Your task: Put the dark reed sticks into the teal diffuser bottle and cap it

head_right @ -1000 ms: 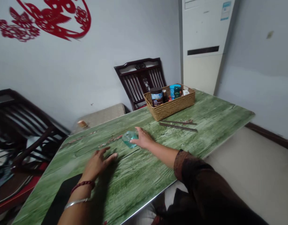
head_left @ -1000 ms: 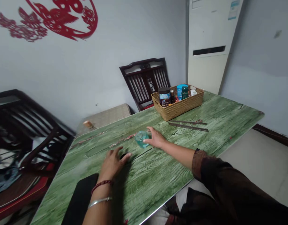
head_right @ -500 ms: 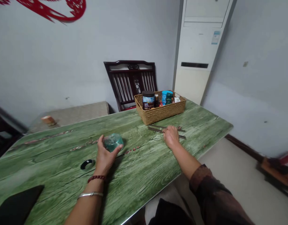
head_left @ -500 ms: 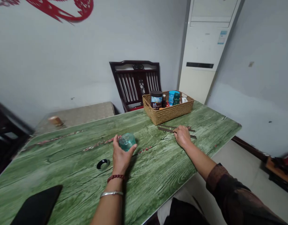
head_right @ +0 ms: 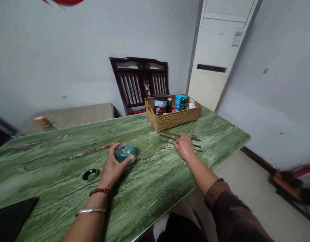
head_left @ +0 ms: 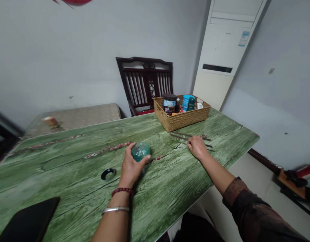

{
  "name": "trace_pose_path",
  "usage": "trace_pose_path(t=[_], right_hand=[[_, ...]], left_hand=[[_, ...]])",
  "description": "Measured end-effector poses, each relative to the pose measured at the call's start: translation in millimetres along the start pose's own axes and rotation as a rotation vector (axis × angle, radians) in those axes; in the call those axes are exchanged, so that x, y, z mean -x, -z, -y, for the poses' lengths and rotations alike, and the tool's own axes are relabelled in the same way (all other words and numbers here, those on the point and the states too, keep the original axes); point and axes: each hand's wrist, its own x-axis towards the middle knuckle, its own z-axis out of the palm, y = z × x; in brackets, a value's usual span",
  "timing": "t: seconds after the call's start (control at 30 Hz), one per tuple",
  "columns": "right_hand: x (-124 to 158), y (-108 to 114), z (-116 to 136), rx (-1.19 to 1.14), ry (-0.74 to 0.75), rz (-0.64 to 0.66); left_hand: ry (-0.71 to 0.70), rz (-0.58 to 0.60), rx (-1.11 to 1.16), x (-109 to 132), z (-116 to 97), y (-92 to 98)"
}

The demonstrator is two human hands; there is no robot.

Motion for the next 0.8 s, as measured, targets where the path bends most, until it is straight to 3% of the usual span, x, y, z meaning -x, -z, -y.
trace_pose_path(t=[0.2,0.33,0.4,0.53,0.63,0.8], right_hand=[[5.8,8.1,9.4,0.007,0.116,0.060],[4.2,22.9,23.0,-0.085,0.188,-0.015],[-0.8,37.7,34.3,-0.270,0.213,-0.118],[-16.0,78.4,70.6,-0.854,0.242,-0.343],[-27.5,105.9,105.8,-1.266,0.282,-0.425],[-43.8,119.3,156.0,-1.525,0.333,-0.488]], left_hand=[[-0.067,0.053,0.017,2.7,-0.3,-0.7],[-0.070,0.087,0.015,3.8,-3.6,-1.0],[-0.040,0.106,0.018,4.7,-6.3,-0.2],[-0.034,0.109,0.021,6.6,-10.8,1.6],[-0.033,0.108,0.023,7.5,-11.7,1.4],[-0.042,0.095,0.035,7.5,-8.6,-1.3]])
